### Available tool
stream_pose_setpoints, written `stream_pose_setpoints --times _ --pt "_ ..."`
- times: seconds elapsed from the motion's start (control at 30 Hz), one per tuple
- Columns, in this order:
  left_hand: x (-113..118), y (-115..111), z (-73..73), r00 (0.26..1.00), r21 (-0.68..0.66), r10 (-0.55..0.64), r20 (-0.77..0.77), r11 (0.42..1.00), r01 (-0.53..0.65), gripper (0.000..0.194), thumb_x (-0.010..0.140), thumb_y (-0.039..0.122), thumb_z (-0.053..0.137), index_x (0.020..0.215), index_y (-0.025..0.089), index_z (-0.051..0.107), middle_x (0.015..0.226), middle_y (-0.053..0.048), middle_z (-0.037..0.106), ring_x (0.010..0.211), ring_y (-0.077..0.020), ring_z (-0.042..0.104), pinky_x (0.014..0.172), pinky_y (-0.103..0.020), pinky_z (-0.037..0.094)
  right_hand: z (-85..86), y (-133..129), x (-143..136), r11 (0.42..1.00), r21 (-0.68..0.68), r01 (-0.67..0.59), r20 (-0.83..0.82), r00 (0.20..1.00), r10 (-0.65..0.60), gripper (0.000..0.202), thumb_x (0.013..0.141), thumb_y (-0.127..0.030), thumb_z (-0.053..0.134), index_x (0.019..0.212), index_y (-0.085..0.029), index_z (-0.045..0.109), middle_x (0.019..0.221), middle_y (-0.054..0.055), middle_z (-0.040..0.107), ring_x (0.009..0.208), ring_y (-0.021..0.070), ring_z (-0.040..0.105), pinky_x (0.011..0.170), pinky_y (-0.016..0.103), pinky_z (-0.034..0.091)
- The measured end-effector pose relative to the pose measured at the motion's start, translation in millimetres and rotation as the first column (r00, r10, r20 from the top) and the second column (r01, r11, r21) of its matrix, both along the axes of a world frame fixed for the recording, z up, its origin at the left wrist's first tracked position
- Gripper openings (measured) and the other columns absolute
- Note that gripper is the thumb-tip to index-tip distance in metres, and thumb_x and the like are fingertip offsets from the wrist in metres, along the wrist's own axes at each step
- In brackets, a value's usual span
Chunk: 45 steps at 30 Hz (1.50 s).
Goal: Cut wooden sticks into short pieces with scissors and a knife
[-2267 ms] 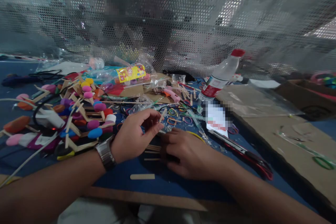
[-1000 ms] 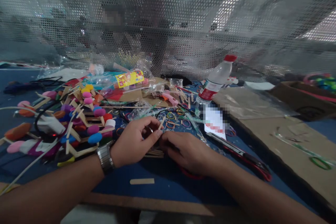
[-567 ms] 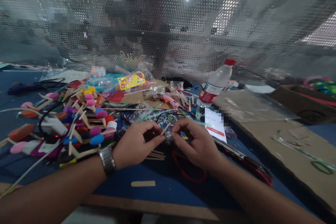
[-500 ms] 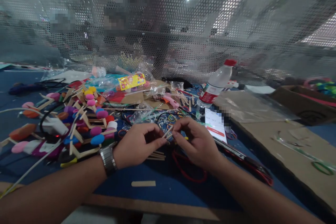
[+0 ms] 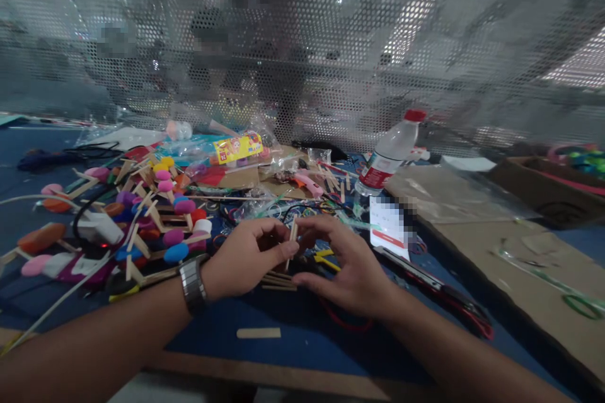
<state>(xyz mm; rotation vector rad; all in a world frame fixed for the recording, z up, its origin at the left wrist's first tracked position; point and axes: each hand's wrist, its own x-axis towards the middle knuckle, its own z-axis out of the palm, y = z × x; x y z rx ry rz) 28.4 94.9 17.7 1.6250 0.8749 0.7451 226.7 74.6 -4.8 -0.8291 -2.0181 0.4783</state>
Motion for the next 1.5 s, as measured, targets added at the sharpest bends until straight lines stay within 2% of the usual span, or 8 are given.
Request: stream_pose_setpoints --times 0.13,0.23,0.47,0.73,1.0,1.17,1.33,1.5 --pt "0.9 -1.3 1.7 0.998 -0.019 0.023 0.054 1.0 -0.022 0.023 0.083 0.035 0.064 0.074 0.016 0.055 0.066 0.003 0.055 0.061 -0.0115 0.053 0.059 -0.023 0.045 1.0 0.1 -1.6 0.995 0.062 0.073 0.03 0.997 -0.075 0.052 0.085 -0.033 0.075 0.132 -0.025 0.051 0.106 0.008 0.068 0.08 0.0214 0.069 0.081 0.04 0.057" --pt "1.4 -1.8 0.3 0.997 -0.028 0.025 0.077 0.999 -0.023 0.023 0.082 0.035 0.066 0.073 0.016 0.055 0.066 0.003 0.054 0.061 -0.0111 0.052 0.059 -0.023 0.045 2.3 0.3 -1.9 0.992 0.098 0.074 0.035 0.996 -0.078 0.049 0.086 -0.033 0.074 0.13 -0.025 0.054 0.104 0.008 0.069 0.08 0.021 0.069 0.081 0.039 0.057" --pt "1.6 -1.2 -0.2 0.995 -0.049 0.013 0.096 0.999 -0.009 0.024 0.081 0.035 0.067 0.073 0.017 0.054 0.065 0.003 0.057 0.061 -0.0129 0.054 0.059 -0.024 0.046 4.2 -0.5 -1.1 0.994 0.098 0.057 0.075 0.995 -0.064 0.058 0.083 -0.034 0.078 0.135 -0.025 0.052 0.109 0.01 0.069 0.089 0.0241 0.071 0.088 0.042 0.056" --pt "0.6 -1.1 -0.3 0.996 -0.059 0.023 0.088 0.998 -0.018 0.025 0.079 0.035 0.07 0.071 0.016 0.055 0.065 0.003 0.055 0.062 -0.0122 0.052 0.06 -0.024 0.045 5.6 0.5 -3.3 0.995 0.091 0.035 0.017 0.999 -0.037 0.038 0.085 -0.036 0.076 0.118 -0.024 0.061 0.1 0.007 0.069 0.081 0.021 0.068 0.078 0.039 0.057" --pt "1.3 0.3 -1.2 0.994 -0.074 0.02 0.112 0.997 -0.012 0.027 0.078 0.037 0.072 0.072 0.016 0.057 0.067 0.002 0.058 0.064 -0.0128 0.055 0.062 -0.025 0.047 6.2 1.2 -3.9 0.996 0.083 0.024 0.001 1.0 -0.024 0.044 0.083 -0.045 0.077 0.115 -0.021 0.06 0.095 0.006 0.066 0.075 0.0184 0.065 0.071 0.033 0.056" --pt "0.4 1.4 -1.3 0.993 -0.096 0.018 0.117 0.995 -0.007 0.029 0.076 0.039 0.074 0.074 0.016 0.057 0.067 0.003 0.058 0.063 -0.0121 0.054 0.064 -0.025 0.047 5.4 0.9 -4.5 0.997 0.064 0.03 0.038 0.999 -0.033 0.045 0.082 -0.042 0.078 0.117 -0.022 0.058 0.096 0.007 0.065 0.075 0.0195 0.064 0.072 0.036 0.056" --pt "0.1 1.5 -1.6 0.992 -0.111 0.019 0.122 0.994 -0.005 0.033 0.075 0.042 0.076 0.073 0.016 0.056 0.065 0.003 0.057 0.062 -0.0125 0.054 0.062 -0.025 0.046 7.0 -0.4 -4.1 0.996 0.087 0.016 0.061 0.998 -0.021 0.055 0.08 -0.043 0.079 0.126 -0.024 0.054 0.102 0.008 0.065 0.079 0.0214 0.065 0.075 0.038 0.056" --pt "-0.2 1.9 -2.2 0.992 -0.118 0.024 0.121 0.993 -0.01 0.034 0.074 0.043 0.077 0.073 0.016 0.056 0.066 0.003 0.058 0.062 -0.0121 0.053 0.063 -0.026 0.045 7.7 -1.6 -4.3 0.996 0.084 0.021 0.063 0.998 -0.027 0.047 0.083 -0.038 0.077 0.123 -0.024 0.056 0.102 0.008 0.066 0.079 0.0216 0.066 0.074 0.038 0.056"
